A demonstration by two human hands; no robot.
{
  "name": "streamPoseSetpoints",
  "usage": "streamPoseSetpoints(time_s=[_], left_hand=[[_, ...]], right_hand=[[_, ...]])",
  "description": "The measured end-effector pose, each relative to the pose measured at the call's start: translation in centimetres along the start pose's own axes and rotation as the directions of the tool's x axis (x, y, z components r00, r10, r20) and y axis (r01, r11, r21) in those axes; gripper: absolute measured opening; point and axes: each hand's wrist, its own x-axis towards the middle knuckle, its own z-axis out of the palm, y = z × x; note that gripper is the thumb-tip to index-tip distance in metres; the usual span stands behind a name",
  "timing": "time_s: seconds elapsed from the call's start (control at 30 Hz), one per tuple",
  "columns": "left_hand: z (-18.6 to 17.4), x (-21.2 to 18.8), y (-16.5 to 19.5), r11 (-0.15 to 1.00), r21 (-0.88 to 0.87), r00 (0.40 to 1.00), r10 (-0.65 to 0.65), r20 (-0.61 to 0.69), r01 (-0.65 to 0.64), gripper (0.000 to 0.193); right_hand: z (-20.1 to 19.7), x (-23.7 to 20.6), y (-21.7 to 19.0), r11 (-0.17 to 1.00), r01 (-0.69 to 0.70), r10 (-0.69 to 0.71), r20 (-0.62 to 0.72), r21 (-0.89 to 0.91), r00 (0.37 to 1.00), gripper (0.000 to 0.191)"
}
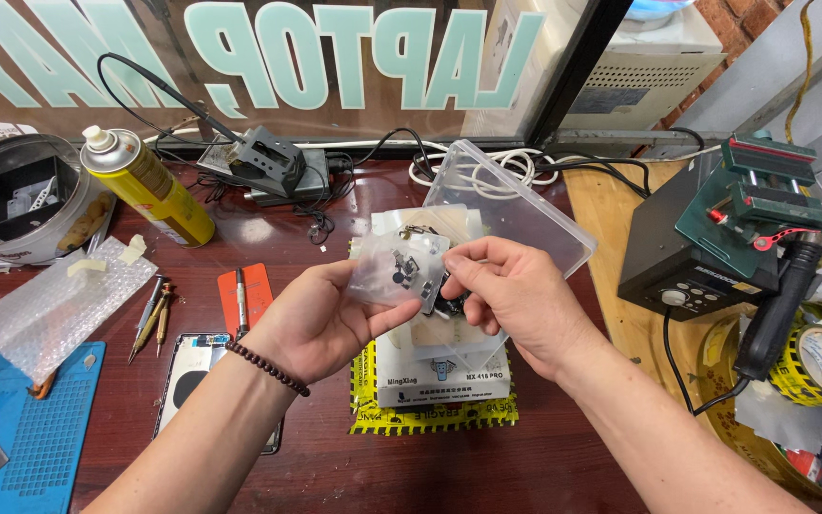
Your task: The person unwraps bubble-wrapped smartphone back covers and compares them to existing parts on the workbench. They then move to a rack of disassembled phones, select a unit, and inspect its internal components. Finally, they open a small parts box and examine loose screws and connectors.
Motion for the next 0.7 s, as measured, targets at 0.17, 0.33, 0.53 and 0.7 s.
streamPoseSetpoints(time_s=[0.17, 0.33, 0.53, 0.7], left_hand=[[0.5, -0.4, 0.4, 0.989, 0.036, 0.99, 0.142, 0.022, -0.143, 0.038], [0.8, -0.3, 0.9, 0.969, -0.073, 0.969, 0.239, 0.057, -0.234, 0.036], [0.1, 0.0, 0.8, 0.966, -0.182, 0.98, 0.194, 0.036, -0.185, 0.034], [0.5, -0.1, 0.9, 0.969, -0.179, 0.983, 0.181, 0.037, -0.172, 0.035]], right_hand=[[0.4, -0.2, 0.3, 0.987, -0.099, 0.091, 0.074, 0.125, 0.993, 0.015], [1.4, -0.5, 0.6, 0.996, -0.069, 0.071, 0.033, -0.06, 0.997, 0.031], [1.5, -0.9, 0.4, 0.991, -0.083, 0.088, 0.045, -0.105, 0.995, 0.04], [1.3, -0.8, 0.6, 0.99, -0.099, 0.104, 0.041, -0.103, 0.994, 0.037]])
